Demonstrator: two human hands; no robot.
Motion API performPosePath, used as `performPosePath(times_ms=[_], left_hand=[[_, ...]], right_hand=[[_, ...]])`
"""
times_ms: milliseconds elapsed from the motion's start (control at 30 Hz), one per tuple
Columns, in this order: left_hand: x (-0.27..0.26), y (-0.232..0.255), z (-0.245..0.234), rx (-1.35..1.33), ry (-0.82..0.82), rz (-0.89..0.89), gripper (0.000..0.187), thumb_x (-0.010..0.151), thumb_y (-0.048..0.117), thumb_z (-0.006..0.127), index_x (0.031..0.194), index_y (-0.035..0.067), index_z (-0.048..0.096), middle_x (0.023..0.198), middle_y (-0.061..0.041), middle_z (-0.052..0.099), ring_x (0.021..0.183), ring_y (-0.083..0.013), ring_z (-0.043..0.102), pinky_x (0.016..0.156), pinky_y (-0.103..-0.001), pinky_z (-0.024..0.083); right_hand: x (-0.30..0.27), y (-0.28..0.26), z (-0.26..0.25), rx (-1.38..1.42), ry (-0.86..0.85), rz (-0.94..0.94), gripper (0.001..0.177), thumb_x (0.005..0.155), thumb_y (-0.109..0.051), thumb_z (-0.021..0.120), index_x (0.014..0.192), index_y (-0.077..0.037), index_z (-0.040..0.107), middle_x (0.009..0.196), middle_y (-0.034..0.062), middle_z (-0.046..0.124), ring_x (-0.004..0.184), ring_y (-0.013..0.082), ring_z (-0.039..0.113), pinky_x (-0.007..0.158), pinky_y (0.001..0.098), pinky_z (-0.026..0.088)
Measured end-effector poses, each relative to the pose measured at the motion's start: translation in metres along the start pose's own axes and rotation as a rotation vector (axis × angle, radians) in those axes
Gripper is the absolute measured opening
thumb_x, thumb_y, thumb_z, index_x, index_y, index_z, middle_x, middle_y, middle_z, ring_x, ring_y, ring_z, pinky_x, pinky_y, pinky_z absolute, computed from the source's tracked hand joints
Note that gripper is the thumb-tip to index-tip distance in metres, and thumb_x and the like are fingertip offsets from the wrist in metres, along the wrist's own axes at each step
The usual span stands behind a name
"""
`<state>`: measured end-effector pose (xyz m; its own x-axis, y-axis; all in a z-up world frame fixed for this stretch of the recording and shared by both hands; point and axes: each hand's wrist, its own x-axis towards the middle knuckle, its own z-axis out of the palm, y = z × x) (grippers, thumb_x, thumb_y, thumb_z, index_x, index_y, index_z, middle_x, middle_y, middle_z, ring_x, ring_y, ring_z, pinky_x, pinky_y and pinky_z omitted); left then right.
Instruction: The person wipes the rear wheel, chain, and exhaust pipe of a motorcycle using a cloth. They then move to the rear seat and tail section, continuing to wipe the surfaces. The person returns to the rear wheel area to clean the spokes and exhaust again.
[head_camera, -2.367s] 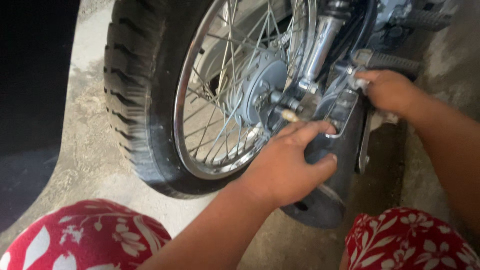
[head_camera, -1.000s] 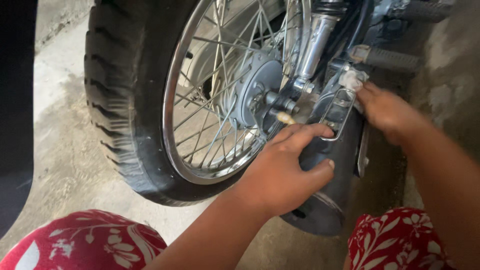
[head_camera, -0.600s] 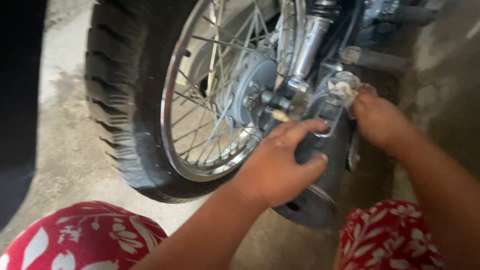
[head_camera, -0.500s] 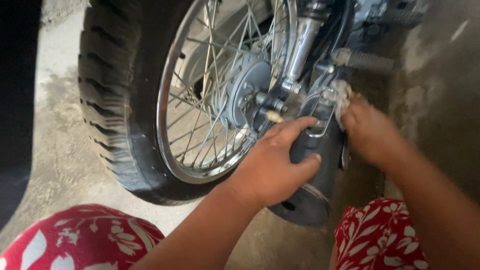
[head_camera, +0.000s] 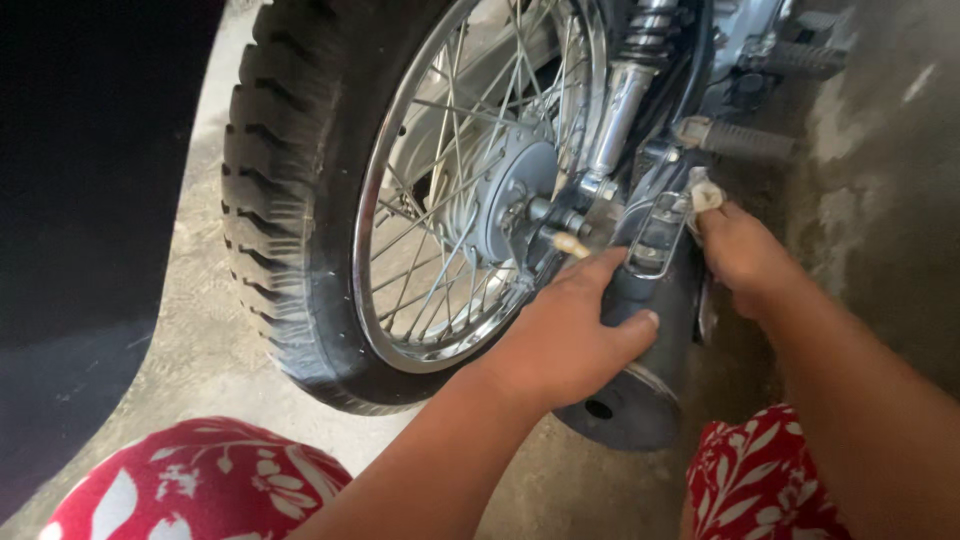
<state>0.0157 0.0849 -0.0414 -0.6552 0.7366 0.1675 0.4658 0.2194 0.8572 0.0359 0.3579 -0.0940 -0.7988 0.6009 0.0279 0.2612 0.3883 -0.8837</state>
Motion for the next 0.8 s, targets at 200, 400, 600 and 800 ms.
performPosePath(times_ms=[200, 400, 600, 800], left_hand=[[-0.002, 0.005, -0.002, -0.032, -0.015, -0.015, 0.079, 0.083, 0.040, 0.067, 0.150, 0.004, 0.046, 0.146, -0.024, 0.056, 0.134, -0.0350, 0.056, 0.110, -0.037, 0.042], [0.000, 0.006, 0.001, -0.009, -0.025, -0.058, 0.078, 0.082, 0.042, 0.069, 0.149, 0.008, 0.048, 0.138, -0.023, 0.062, 0.127, -0.0353, 0.061, 0.106, -0.037, 0.045], [-0.003, 0.006, -0.002, -0.035, -0.016, -0.029, 0.078, 0.083, 0.041, 0.069, 0.149, 0.006, 0.048, 0.137, -0.024, 0.063, 0.126, -0.0344, 0.063, 0.106, -0.037, 0.047], [-0.001, 0.003, 0.000, -0.024, -0.028, -0.050, 0.078, 0.081, 0.041, 0.069, 0.149, 0.006, 0.048, 0.131, -0.024, 0.067, 0.122, -0.0333, 0.067, 0.104, -0.036, 0.049]], right_hand=[[-0.072, 0.036, 0.002, -0.544, 0.130, -0.388, 0.040, 0.106, -0.023, 0.045, 0.136, -0.002, 0.061, 0.135, 0.0250, 0.062, 0.118, 0.0373, 0.061, 0.100, 0.0407, 0.049], [-0.064, 0.007, 0.004, 0.443, 0.105, 0.320, 0.035, 0.103, -0.030, 0.049, 0.128, -0.010, 0.062, 0.118, 0.0140, 0.066, 0.105, 0.0321, 0.063, 0.090, 0.0497, 0.050], [0.000, -0.012, -0.001, 0.862, 0.125, 0.527, 0.037, 0.101, -0.035, 0.045, 0.117, -0.008, 0.065, 0.113, 0.0122, 0.074, 0.097, 0.0286, 0.075, 0.088, 0.0559, 0.059], [-0.074, 0.016, 0.006, 0.601, 0.133, 0.454, 0.034, 0.101, -0.029, 0.048, 0.118, -0.007, 0.067, 0.113, 0.0142, 0.072, 0.097, 0.0296, 0.069, 0.085, 0.0480, 0.055]])
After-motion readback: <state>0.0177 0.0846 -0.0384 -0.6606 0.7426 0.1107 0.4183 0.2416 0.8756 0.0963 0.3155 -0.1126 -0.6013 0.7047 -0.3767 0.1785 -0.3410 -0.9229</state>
